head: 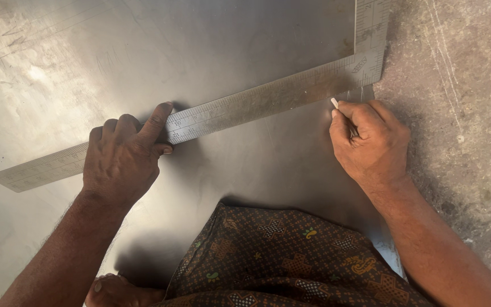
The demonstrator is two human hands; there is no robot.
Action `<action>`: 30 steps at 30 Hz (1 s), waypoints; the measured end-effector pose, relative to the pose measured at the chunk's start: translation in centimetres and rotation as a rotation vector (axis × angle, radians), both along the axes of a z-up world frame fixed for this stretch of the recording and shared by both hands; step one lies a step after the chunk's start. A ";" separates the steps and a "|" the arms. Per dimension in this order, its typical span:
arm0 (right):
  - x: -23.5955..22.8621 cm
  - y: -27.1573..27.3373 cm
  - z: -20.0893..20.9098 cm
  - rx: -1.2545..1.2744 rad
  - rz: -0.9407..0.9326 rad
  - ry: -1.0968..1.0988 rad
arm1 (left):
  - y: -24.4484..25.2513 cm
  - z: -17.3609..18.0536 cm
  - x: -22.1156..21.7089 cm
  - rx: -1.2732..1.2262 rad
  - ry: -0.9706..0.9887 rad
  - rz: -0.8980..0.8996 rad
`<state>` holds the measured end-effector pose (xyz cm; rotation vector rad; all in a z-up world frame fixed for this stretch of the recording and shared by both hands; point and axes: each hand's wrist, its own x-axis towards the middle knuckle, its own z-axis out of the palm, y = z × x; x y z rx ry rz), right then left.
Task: The person uses a metal square ruler and a white marking tool to draw straight lines on a large metal sheet. They repeatedly reposition the ruler and draw lines along its edges to create a grid pattern on the surface.
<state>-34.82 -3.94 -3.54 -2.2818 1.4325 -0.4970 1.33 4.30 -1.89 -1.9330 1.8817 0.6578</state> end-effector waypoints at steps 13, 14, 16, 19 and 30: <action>-0.2 0.1 -1.1 -0.011 0.035 0.053 | 0.3 -0.3 0.2 -0.061 0.026 -0.021; -0.1 0.2 -1.2 -0.016 0.038 0.068 | 0.2 -0.2 0.3 -0.062 0.028 -0.023; 0.0 0.2 -0.9 -0.061 0.065 0.123 | 0.2 -0.2 0.2 -0.055 0.029 -0.020; 1.1 -0.3 0.1 -0.071 0.075 0.255 | 0.1 -0.2 0.3 -0.044 0.023 -0.028; 0.5 -1.1 3.6 0.093 0.005 0.198 | 0.2 -0.6 0.6 -0.077 0.076 -0.009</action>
